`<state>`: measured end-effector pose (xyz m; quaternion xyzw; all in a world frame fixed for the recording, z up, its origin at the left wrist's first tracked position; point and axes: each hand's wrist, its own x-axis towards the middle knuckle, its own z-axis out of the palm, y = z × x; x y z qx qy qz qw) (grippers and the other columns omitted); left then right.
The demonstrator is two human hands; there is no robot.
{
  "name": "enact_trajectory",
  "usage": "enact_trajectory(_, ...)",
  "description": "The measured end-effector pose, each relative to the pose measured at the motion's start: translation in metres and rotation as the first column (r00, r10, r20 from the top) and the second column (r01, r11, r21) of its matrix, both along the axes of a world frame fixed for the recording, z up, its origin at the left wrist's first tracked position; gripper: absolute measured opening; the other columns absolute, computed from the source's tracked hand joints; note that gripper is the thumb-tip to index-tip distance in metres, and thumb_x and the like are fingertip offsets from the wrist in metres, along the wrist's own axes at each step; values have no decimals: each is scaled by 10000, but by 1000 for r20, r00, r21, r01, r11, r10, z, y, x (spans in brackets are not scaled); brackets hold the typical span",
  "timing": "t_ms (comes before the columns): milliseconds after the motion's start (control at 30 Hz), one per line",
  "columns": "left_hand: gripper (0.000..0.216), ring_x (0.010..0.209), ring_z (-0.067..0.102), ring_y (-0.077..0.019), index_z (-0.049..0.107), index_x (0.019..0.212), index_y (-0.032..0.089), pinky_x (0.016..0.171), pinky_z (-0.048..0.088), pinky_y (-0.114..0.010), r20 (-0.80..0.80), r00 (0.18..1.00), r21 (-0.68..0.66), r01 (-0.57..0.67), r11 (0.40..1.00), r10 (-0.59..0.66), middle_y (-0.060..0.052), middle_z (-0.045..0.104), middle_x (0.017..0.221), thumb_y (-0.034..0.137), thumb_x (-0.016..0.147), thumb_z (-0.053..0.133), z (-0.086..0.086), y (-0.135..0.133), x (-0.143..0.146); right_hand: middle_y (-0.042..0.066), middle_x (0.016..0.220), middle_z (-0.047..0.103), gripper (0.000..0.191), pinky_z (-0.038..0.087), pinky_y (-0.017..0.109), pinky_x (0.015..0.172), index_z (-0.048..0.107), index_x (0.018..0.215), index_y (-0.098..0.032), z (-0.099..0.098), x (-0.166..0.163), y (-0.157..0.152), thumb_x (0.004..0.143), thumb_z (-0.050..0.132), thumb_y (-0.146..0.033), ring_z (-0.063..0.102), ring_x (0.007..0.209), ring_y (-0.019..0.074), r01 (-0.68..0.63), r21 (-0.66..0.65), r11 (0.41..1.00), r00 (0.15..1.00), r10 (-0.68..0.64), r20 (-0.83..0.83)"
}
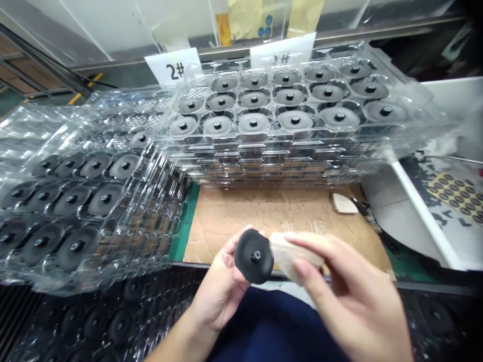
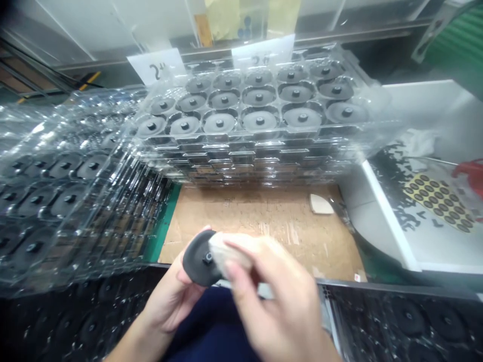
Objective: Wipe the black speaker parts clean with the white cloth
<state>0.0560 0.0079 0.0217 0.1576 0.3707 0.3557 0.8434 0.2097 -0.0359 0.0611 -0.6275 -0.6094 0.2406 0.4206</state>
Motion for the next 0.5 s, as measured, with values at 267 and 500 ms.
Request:
enact_trajectory(267, 527, 917, 619, -186, 622, 1042, 222, 794, 476, -245, -71, 997, -8, -40, 999, 39, -46, 672, 1017, 233, 543, 792, -2, -3, -5, 5, 822, 630, 232, 472, 231, 653, 610, 956, -218, 7, -27, 26, 841, 449, -98, 587, 731, 122, -385, -135, 913, 923, 382, -47)
enact_trajectory(500, 568, 950, 598, -185, 640, 1016, 247, 871, 434, -253, 27, 999, 4, 27, 1000, -28, -21, 671, 1030, 245, 477, 822, -1, 1, -6, 5, 793, 622, 221, 462, 199, 638, 596, 990, -195, 11, -16, 15, 846, 452, -109, 578, 700, 105, -413, -62, 909, 910, 409, -60)
